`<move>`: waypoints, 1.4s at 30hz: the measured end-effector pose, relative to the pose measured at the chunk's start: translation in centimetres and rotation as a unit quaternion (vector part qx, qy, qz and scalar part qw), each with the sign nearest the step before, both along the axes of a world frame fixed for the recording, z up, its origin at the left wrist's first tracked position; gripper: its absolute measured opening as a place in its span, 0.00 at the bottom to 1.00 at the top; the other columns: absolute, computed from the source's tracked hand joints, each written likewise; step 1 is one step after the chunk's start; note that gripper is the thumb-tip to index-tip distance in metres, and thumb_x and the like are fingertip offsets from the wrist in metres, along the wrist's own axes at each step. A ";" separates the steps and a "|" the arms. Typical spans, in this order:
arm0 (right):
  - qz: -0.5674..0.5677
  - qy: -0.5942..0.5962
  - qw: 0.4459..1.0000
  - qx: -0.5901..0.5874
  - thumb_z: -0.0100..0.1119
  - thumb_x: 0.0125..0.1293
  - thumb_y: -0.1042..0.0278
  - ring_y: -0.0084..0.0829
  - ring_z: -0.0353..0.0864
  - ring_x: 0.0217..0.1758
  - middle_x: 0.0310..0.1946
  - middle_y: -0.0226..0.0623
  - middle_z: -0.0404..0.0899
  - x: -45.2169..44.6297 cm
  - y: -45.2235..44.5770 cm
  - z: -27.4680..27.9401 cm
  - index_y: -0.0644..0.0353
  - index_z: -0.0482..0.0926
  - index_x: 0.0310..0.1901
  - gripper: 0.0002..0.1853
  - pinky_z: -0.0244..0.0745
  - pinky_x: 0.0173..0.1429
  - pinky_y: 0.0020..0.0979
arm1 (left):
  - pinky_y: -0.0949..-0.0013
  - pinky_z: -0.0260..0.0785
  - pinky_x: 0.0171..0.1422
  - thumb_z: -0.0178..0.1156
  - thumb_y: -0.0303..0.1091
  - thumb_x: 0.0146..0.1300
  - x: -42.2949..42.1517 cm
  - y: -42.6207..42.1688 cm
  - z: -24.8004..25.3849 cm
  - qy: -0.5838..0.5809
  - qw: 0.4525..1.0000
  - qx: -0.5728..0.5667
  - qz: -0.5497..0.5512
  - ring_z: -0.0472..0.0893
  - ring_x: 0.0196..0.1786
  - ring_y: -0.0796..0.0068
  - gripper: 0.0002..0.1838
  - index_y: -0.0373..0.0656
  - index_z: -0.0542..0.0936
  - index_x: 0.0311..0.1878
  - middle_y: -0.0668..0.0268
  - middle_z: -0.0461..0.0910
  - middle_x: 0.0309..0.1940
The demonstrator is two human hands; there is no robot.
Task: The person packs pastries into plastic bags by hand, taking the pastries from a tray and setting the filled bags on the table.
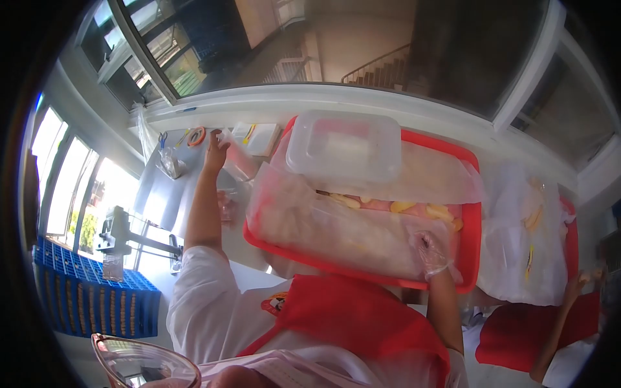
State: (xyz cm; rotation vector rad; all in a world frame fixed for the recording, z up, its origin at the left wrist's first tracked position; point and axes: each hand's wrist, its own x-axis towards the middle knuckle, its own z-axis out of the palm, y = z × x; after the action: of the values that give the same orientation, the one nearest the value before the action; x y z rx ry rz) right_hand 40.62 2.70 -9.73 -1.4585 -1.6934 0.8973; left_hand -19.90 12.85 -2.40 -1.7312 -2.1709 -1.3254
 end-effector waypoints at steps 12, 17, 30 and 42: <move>0.056 0.010 0.998 -0.023 0.53 0.58 0.75 0.21 0.72 0.39 0.35 0.30 0.74 0.6 0.3 -0.5 0.62 0.73 0.39 0.07 0.68 0.45 0.23 | 0.61 0.66 0.36 0.59 0.35 0.52 5.1 -2.9 5.7 0.205 0.970 0.127 0.014 0.77 0.31 0.58 0.09 0.39 0.75 0.24 0.58 0.78 0.27; 0.001 -0.066 0.996 0.053 0.53 0.58 0.75 0.24 0.73 0.40 0.36 0.33 0.74 -1.2 -0.4 2.0 0.63 0.73 0.39 0.07 0.69 0.46 0.24 | 0.73 0.62 0.29 0.57 0.33 0.55 10.8 -7.3 8.0 -0.137 0.988 0.066 0.011 0.69 0.22 0.78 0.09 0.39 0.74 0.24 0.68 0.71 0.18; 0.102 0.140 0.984 -0.044 0.60 0.56 0.66 0.20 0.67 0.33 0.30 0.30 0.69 -13.9 -3.5 6.4 0.62 0.67 0.37 0.13 0.67 0.39 0.25 | 0.76 0.64 0.30 0.51 0.34 0.62 32.1 -13.8 0.0 -0.505 0.745 -0.222 -0.376 0.71 0.27 0.82 0.07 0.44 0.71 0.29 0.70 0.73 0.24; -0.046 0.361 0.924 -0.116 0.51 0.60 0.73 0.18 0.67 0.25 0.23 0.27 0.69 -11.8 -1.8 3.7 0.58 0.67 0.30 0.04 0.65 0.29 0.20 | 0.80 0.56 0.21 0.54 0.20 0.56 25.6 -12.7 2.4 -0.553 0.761 -0.100 -0.324 0.65 0.18 0.85 0.09 0.45 0.66 0.24 0.73 0.66 0.17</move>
State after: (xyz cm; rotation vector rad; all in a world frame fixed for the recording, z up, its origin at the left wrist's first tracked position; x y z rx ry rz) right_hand 28.85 0.86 -6.06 -1.1244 -0.9847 1.4049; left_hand 5.65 0.14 0.02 -2.2069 -2.1761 -3.0287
